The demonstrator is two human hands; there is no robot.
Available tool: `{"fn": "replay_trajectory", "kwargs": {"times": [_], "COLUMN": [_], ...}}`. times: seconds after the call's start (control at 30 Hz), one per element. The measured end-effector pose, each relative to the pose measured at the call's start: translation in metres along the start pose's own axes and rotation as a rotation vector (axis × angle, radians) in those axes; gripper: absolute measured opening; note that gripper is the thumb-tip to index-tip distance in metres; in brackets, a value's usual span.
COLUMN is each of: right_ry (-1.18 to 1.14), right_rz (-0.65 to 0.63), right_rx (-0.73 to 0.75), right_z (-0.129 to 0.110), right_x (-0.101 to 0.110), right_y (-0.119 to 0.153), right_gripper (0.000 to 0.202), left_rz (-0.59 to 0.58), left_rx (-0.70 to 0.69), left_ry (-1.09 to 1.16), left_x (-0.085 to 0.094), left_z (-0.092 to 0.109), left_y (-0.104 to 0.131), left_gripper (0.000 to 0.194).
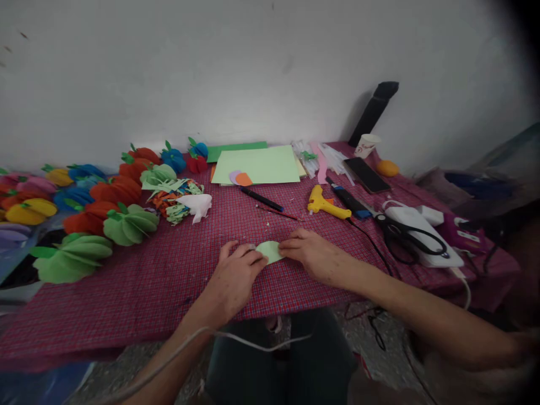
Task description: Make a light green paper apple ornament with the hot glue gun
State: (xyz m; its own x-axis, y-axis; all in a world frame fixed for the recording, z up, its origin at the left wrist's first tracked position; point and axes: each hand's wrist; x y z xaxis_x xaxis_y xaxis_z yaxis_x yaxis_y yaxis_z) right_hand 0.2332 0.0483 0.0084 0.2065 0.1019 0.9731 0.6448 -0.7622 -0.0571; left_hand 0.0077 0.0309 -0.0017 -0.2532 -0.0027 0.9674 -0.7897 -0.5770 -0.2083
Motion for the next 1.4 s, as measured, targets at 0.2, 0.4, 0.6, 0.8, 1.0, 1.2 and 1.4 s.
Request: {"fn": "replay_trajectory", "kwargs": {"times": [0.2,0.4,0.6,0.8,1.0,1.2,1.4], "right_ry": [0.006,0.007,0.004,0.052,0.057,0.103,0.114], "right_rz": [-0.023,-0.06,0.028,0.013,-0.084,-0.115,-0.101], "right_rx": [0.0,0.019,-0.016,-0.002,0.076,0.096,0.097], "right_z": [-0.004,-0.005,0.0,-0.003,0.003,0.002,0.004], "right_x": [-0.001,0.009,0.009,0.001,-0.002,0.002,0.004], "right_y": [-0.003,-0.002,-0.001,-0.007,-0.018,-0.018,-0.003], "right_gripper": [0.034,0.037,0.043,0.043,0.049,0.049,0.05], "left_rz": [-0.022,-0.053,0.071,0.07,0.017,0.03,0.022], "left_rx": [0.04,0.039,0.085,0.024,-0.003,-0.021,-0.052], "left_ry": [0.006,0.088,-0.024,-0.082,-0.07,-0.074,-0.053], "left_x": [0.004,0.008,0.02,0.014,0.001,0.005,-0.001], "left_z": [0.004,-0.001,0.004,0.015,0.01,0.01,0.006], "left_y": [0.002,0.01,0.012,0.007,0.005,0.005,0.009], "left_gripper": [0.041,0.047,0.041,0.044,0.057,0.058,0.067]}}
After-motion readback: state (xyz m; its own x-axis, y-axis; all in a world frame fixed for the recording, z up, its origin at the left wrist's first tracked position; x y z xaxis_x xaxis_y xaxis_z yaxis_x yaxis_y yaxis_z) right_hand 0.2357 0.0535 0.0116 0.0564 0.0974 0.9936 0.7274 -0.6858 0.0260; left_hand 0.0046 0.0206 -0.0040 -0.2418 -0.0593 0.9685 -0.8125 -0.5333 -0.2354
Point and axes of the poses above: each hand's wrist, its own y-axis away from the middle knuckle, its own x-axis out of the back of the hand, z = x × y, and after that the axes turned 10 degrees about -x, right-handed
